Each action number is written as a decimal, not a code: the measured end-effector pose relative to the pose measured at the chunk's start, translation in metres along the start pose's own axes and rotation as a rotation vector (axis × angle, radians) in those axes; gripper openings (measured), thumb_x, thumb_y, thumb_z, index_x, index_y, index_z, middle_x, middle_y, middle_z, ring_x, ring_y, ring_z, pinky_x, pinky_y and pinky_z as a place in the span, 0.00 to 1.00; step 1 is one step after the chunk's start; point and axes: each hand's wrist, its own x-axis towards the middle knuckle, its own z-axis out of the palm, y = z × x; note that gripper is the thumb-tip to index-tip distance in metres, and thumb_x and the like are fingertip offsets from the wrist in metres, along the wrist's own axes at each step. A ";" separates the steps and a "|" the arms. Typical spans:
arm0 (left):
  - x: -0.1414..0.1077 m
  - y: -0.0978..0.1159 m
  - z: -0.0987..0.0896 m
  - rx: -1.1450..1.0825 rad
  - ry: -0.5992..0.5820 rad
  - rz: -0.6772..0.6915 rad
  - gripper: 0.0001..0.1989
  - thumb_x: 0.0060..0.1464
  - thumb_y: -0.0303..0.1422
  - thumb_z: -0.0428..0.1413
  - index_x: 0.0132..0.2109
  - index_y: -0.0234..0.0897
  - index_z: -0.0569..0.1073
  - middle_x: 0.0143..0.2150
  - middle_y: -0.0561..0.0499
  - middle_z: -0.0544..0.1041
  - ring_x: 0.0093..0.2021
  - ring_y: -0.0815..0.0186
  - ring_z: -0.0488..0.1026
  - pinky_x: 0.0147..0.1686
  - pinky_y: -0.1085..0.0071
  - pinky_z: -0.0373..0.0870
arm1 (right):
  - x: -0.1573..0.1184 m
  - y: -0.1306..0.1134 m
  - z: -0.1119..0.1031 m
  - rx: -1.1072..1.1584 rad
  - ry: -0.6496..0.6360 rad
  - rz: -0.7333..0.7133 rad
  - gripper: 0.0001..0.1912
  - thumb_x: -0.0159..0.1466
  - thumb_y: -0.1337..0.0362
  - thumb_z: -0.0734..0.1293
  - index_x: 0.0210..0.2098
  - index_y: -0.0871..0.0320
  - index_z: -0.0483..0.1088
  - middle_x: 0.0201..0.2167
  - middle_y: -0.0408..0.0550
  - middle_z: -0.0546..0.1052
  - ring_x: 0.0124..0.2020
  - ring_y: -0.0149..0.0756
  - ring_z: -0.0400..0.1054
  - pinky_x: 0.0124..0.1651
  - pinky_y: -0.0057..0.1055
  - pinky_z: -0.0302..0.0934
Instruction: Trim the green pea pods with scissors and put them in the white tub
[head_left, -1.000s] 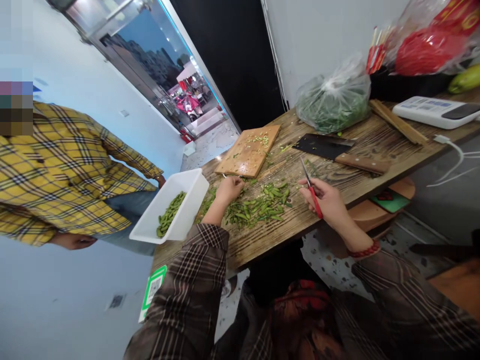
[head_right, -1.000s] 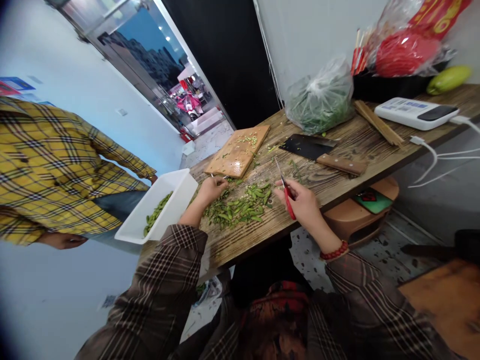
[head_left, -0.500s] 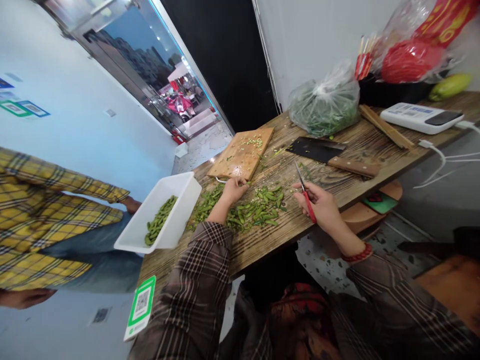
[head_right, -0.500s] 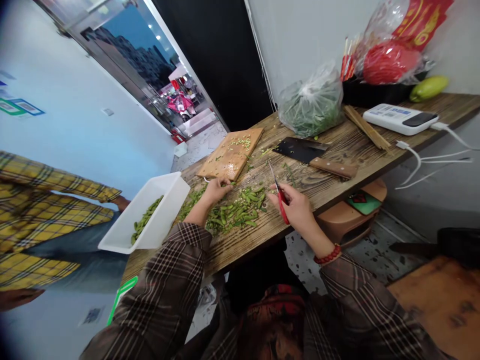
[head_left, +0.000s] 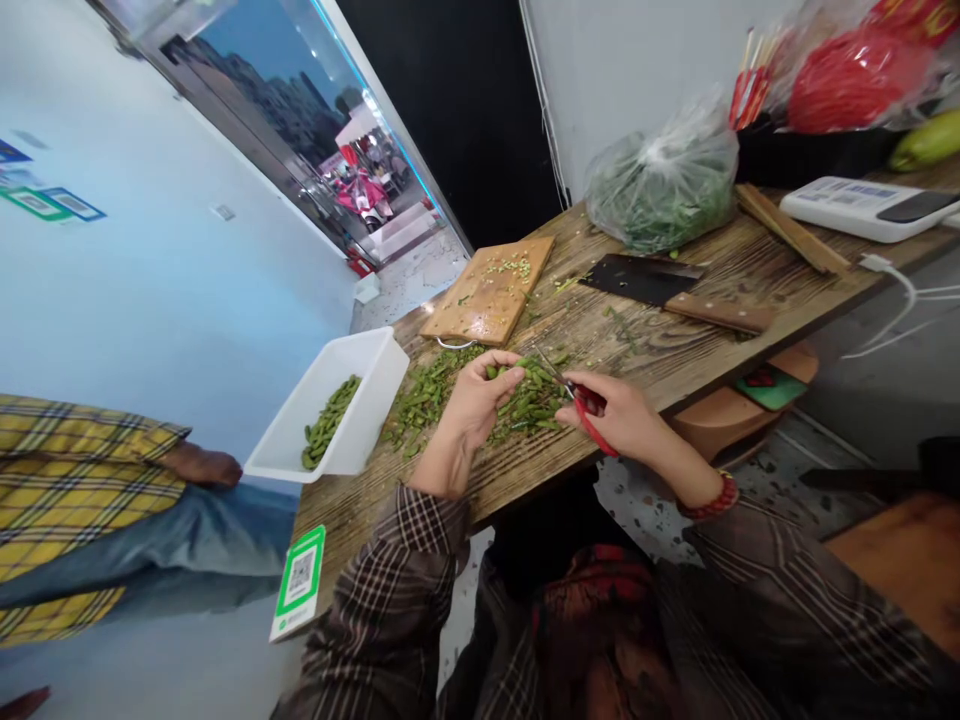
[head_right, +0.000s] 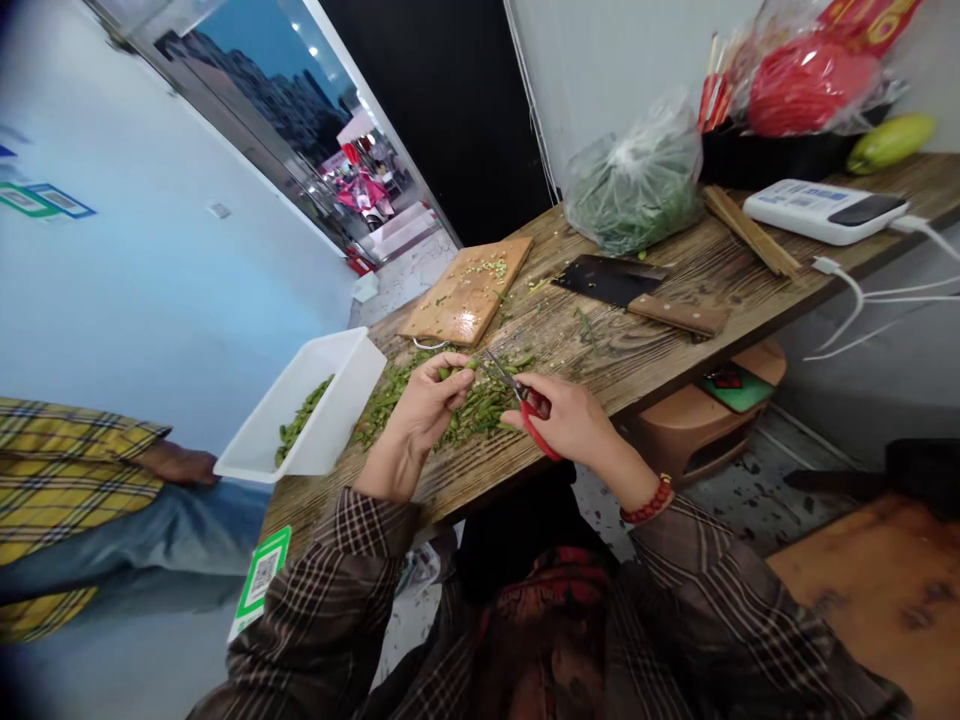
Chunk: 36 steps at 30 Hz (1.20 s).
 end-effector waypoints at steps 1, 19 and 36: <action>-0.003 -0.001 0.003 -0.023 -0.005 -0.003 0.16 0.36 0.32 0.69 0.33 0.33 0.73 0.19 0.58 0.65 0.18 0.79 0.56 0.16 0.80 0.45 | -0.002 -0.002 0.003 -0.007 -0.003 -0.011 0.26 0.55 0.48 0.70 0.48 0.57 0.72 0.28 0.44 0.73 0.26 0.32 0.64 0.31 0.29 0.59; -0.014 -0.006 0.015 0.305 -0.076 0.221 0.08 0.41 0.29 0.65 0.26 0.32 0.72 0.28 0.53 0.71 0.32 0.72 0.67 0.35 0.76 0.63 | -0.011 -0.009 0.002 -0.180 0.059 -0.103 0.22 0.58 0.50 0.69 0.47 0.57 0.74 0.29 0.47 0.76 0.29 0.35 0.67 0.34 0.30 0.59; -0.022 -0.006 0.017 -0.159 -0.074 -0.034 0.16 0.42 0.34 0.66 0.33 0.35 0.66 0.25 0.54 0.73 0.19 0.78 0.61 0.17 0.81 0.48 | -0.008 -0.005 0.015 -0.034 0.083 -0.065 0.24 0.56 0.49 0.70 0.47 0.56 0.72 0.27 0.44 0.71 0.25 0.32 0.62 0.30 0.29 0.58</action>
